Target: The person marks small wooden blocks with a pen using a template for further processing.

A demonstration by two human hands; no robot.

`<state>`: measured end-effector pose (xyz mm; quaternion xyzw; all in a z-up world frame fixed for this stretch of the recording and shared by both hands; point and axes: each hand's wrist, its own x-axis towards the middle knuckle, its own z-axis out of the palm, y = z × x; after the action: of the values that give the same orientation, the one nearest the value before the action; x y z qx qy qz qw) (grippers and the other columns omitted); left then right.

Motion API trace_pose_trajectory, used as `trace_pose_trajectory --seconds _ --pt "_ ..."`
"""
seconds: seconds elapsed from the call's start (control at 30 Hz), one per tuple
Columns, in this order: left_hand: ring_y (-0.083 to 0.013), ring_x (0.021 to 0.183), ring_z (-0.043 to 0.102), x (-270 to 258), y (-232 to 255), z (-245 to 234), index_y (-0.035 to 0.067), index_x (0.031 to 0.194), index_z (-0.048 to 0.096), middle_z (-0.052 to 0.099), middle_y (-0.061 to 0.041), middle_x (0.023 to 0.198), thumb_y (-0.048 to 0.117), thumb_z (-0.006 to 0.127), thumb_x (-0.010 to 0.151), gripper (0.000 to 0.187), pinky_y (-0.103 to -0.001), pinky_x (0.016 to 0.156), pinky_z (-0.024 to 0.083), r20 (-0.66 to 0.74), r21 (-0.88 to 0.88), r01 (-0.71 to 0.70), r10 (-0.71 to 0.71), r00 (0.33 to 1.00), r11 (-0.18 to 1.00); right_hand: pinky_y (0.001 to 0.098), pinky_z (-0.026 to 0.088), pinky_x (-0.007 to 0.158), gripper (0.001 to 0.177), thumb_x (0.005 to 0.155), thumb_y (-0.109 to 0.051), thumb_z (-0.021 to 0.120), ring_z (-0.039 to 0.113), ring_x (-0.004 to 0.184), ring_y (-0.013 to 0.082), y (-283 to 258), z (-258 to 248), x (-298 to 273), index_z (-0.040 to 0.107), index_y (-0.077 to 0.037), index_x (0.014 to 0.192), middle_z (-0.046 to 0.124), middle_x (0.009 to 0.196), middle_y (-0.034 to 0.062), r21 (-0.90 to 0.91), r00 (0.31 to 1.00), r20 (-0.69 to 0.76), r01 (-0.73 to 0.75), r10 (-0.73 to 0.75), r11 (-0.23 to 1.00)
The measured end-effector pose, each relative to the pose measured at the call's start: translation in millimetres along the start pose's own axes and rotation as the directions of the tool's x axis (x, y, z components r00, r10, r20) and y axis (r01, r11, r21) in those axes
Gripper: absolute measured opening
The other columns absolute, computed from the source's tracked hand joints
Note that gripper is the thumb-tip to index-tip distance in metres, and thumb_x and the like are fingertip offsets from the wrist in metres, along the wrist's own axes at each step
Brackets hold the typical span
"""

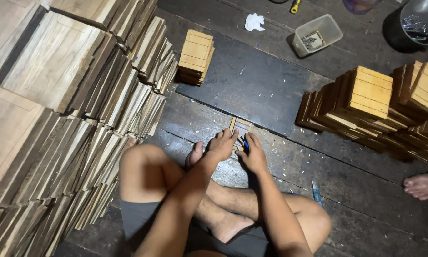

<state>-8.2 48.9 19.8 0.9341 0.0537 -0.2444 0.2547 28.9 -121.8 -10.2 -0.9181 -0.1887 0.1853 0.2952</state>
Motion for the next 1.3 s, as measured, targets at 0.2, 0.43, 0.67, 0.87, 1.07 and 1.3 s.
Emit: trace_pose_trajectory --seconds 0.2,0.43,0.67,0.87,1.07,1.3 --pt "-0.0386 0.13 0.046 11.5 -7.3 6.8 0.019 0.164 0.027 0.042 -0.013 0.136 0.013 0.062 0.093 0.08 -0.057 0.099 0.051 0.024 0.004 -0.024 0.024 0.999 1.0 0.0534 0.046 0.113 0.081 0.082 -0.033 0.082 0.048 0.142 0.0365 -2.0 1.1 -3.3 0.048 -0.013 0.152 0.043 0.158 0.0079 -0.048 1.0 -0.003 -0.013 0.013 0.999" --pt "-0.038 0.132 0.045 4.1 -5.1 -3.2 0.018 0.164 0.027 0.042 -0.014 0.138 0.015 0.059 0.097 0.074 -0.058 0.101 0.051 0.04 0.004 -0.03 0.03 0.999 1.0 0.052 0.044 0.115 0.086 0.077 -0.033 0.086 0.048 0.142 0.0353 0.1 0.9 0.6 0.049 -0.014 0.152 0.045 0.158 0.0063 0.014 0.999 -0.012 -0.03 0.031 0.999" --pt "-0.0382 0.133 0.045 6.4 -5.3 0.9 0.018 0.164 0.028 0.043 -0.014 0.138 0.014 0.058 0.097 0.073 -0.058 0.1 0.052 0.039 0.012 -0.027 0.027 0.999 1.0 0.0524 0.044 0.116 0.086 0.075 -0.03 0.087 0.048 0.142 0.0367 1.9 3.7 -0.2 0.05 -0.013 0.151 0.046 0.157 0.0077 0.035 0.999 -0.036 -0.016 0.017 0.999" --pt "-0.0401 0.132 0.049 -7.0 10.8 -25.6 0.016 0.16 0.038 0.045 -0.016 0.136 0.02 0.059 0.098 0.065 -0.06 0.1 0.052 0.033 -0.002 -0.03 0.03 0.999 1.0 0.0512 0.043 0.116 0.084 0.073 -0.029 0.089 0.049 0.14 0.0372 7.0 5.1 1.0 0.054 -0.01 0.147 0.049 0.155 0.0102 0.065 0.996 -0.083 -0.011 0.016 0.998" --pt "-0.0371 0.127 0.054 23.8 1.7 -9.1 0.021 0.149 0.055 0.05 -0.013 0.13 0.029 0.056 0.098 0.051 -0.058 0.098 0.054 -0.017 0.006 0.028 -0.028 0.999 1.0 0.0496 0.043 0.116 0.086 0.071 -0.029 0.091 0.049 0.14 0.0373 6.1 4.0 2.5 0.054 -0.009 0.146 0.05 0.153 0.0112 0.079 0.996 -0.087 0.04 -0.033 0.996" --pt "-0.035 0.131 0.055 16.9 2.6 -15.6 0.031 0.146 0.058 0.052 -0.009 0.133 0.028 0.048 0.104 0.043 -0.057 0.102 0.053 -0.006 -0.05 0.08 -0.081 0.997 0.996 0.051 0.043 0.116 0.086 0.072 -0.028 0.091 0.049 0.139 0.0379 5.4 4.9 1.2 0.053 -0.009 0.147 0.049 0.154 0.0108 0.088 0.997 -0.079 0.019 -0.012 0.996"
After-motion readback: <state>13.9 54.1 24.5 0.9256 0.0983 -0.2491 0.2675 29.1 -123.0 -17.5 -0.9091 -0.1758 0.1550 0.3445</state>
